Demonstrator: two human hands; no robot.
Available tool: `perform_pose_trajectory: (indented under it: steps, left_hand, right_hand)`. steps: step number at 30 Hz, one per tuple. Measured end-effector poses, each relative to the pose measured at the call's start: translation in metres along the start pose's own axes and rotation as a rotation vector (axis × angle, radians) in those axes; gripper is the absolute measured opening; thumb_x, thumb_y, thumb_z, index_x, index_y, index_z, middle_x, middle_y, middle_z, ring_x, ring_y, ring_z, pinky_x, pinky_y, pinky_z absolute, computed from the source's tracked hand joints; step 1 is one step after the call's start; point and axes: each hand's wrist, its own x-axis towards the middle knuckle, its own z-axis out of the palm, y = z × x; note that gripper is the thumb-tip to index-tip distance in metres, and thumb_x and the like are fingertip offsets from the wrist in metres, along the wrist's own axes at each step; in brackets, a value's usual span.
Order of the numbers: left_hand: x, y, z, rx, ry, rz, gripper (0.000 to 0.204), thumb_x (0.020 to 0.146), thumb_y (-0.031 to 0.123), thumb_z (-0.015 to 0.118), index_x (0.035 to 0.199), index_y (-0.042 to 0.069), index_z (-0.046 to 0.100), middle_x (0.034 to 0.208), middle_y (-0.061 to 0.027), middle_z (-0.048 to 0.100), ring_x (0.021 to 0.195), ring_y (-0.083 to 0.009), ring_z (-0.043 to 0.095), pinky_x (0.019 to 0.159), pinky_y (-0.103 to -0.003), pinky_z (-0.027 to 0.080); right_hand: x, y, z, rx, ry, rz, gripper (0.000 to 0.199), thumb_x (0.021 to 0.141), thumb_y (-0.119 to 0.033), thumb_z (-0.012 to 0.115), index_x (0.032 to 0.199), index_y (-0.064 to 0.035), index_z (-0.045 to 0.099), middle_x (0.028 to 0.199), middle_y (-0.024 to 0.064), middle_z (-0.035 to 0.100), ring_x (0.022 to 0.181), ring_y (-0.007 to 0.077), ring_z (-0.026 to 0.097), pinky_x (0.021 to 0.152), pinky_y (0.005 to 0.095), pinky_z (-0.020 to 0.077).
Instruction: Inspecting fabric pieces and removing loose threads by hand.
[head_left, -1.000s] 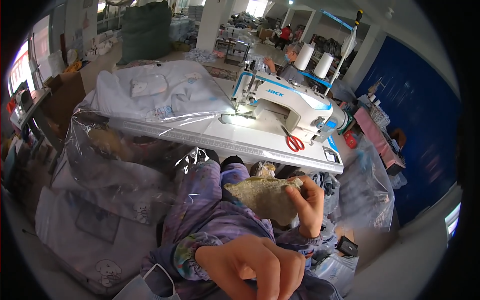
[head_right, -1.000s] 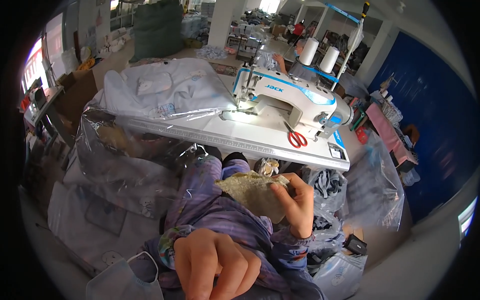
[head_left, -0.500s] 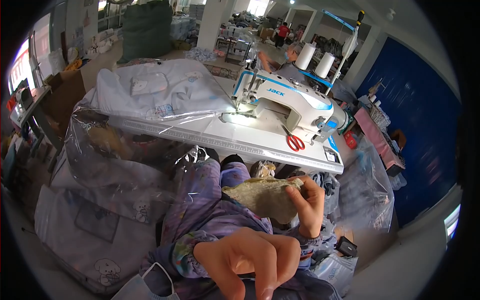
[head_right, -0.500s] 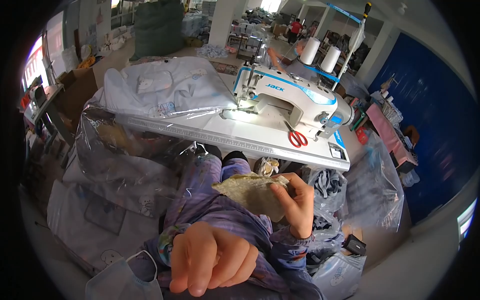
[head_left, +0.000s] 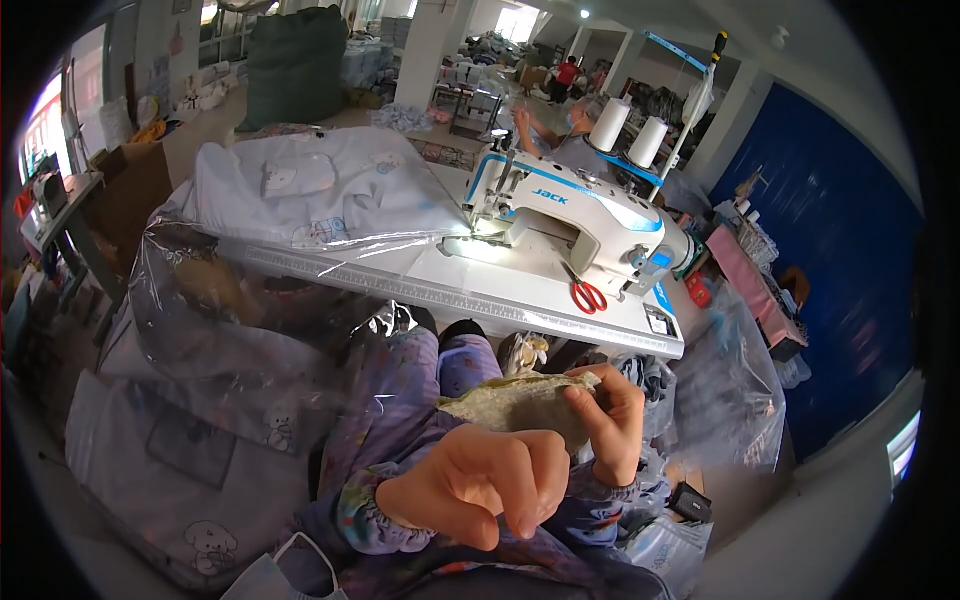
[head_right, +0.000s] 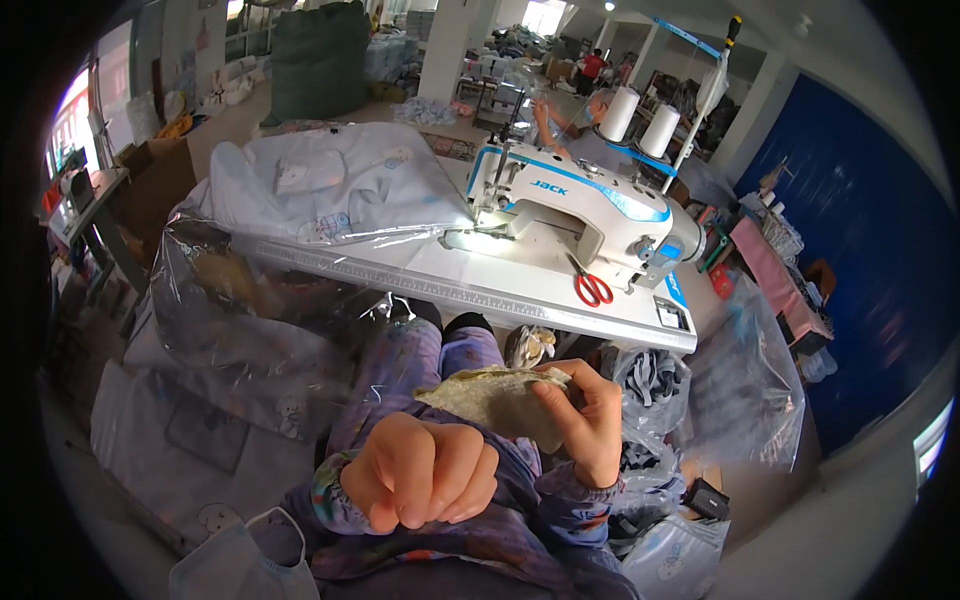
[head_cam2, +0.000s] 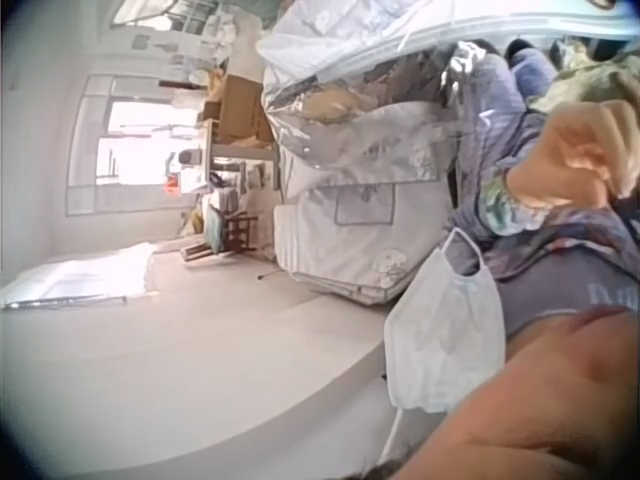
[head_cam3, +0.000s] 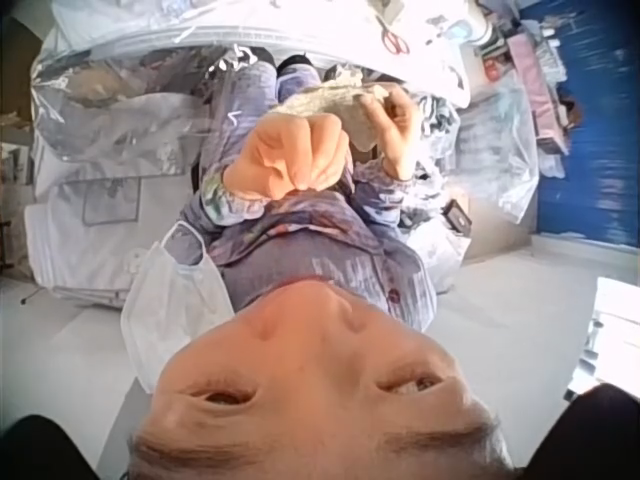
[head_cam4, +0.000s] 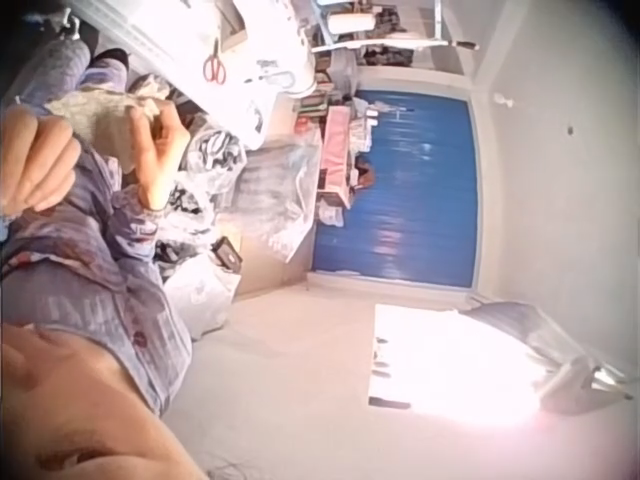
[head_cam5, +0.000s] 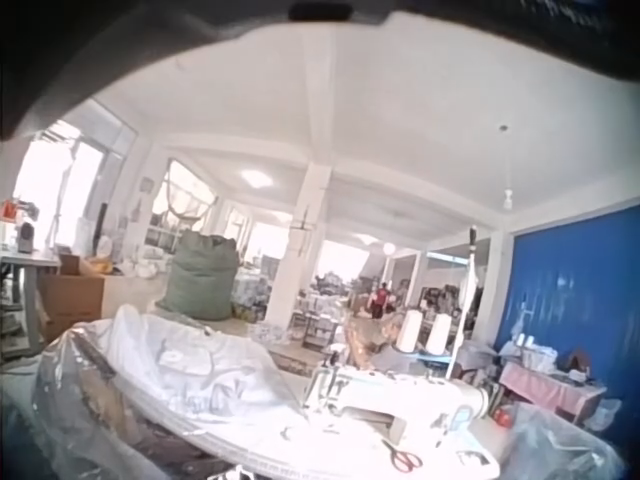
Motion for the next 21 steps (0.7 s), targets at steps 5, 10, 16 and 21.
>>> perform_pose_trajectory:
  steps: [5, 10, 16, 21]
  left_hand:
    - [0.0004, -0.0009, -0.0009, 0.000, -0.010, -0.006, 0.021, 0.090, 0.023, 0.071, 0.089, 0.003, 0.063, 0.093, -0.0065, 0.052, 0.080, -0.0165, 0.047, 0.069, -0.027, 0.043]
    - [0.0002, -0.0012, -0.0007, -0.002, -0.011, -0.007, 0.021, 0.090, 0.022, 0.071, 0.089, 0.003, 0.064, 0.092, -0.0066, 0.051, 0.080, -0.0166, 0.048, 0.069, -0.027, 0.043]
    - [-0.0005, -0.0007, -0.0009, -0.005, -0.006, -0.020, 0.021, 0.089, 0.021, 0.072, 0.090, 0.003, 0.064, 0.092, -0.0067, 0.051, 0.080, -0.0166, 0.048, 0.069, -0.027, 0.042]
    - [-0.0028, 0.0006, -0.0002, -0.037, -0.009, -0.074, 0.022, 0.088, 0.024, 0.074, 0.093, 0.004, 0.064, 0.096, -0.0061, 0.050, 0.086, -0.0141, 0.048, 0.077, -0.028, 0.038]
  right_hand:
    - [0.0000, -0.0003, -0.0007, 0.011, -0.010, -0.010, 0.016, 0.088, -0.004, 0.067, 0.102, 0.0031, 0.064, 0.089, 0.0030, 0.068, 0.082, 0.0067, 0.059, 0.074, 0.0217, 0.0460]
    - [0.0000, 0.0008, -0.0004, 0.011, -0.011, -0.018, 0.015, 0.088, -0.003, 0.067, 0.102, 0.0029, 0.064, 0.089, 0.0030, 0.068, 0.081, 0.0068, 0.059, 0.074, 0.0217, 0.0461]
    - [-0.0012, -0.0005, 0.0019, 0.065, -0.006, 0.003, 0.015, 0.088, -0.002, 0.067, 0.102, 0.0033, 0.065, 0.089, 0.0032, 0.068, 0.081, 0.0068, 0.059, 0.074, 0.0217, 0.0466]
    - [-0.0008, 0.0009, 0.0003, 0.036, -0.007, -0.016, 0.014, 0.088, -0.002, 0.067, 0.101, 0.0034, 0.065, 0.089, 0.0032, 0.068, 0.081, 0.0068, 0.060, 0.074, 0.0219, 0.0469]
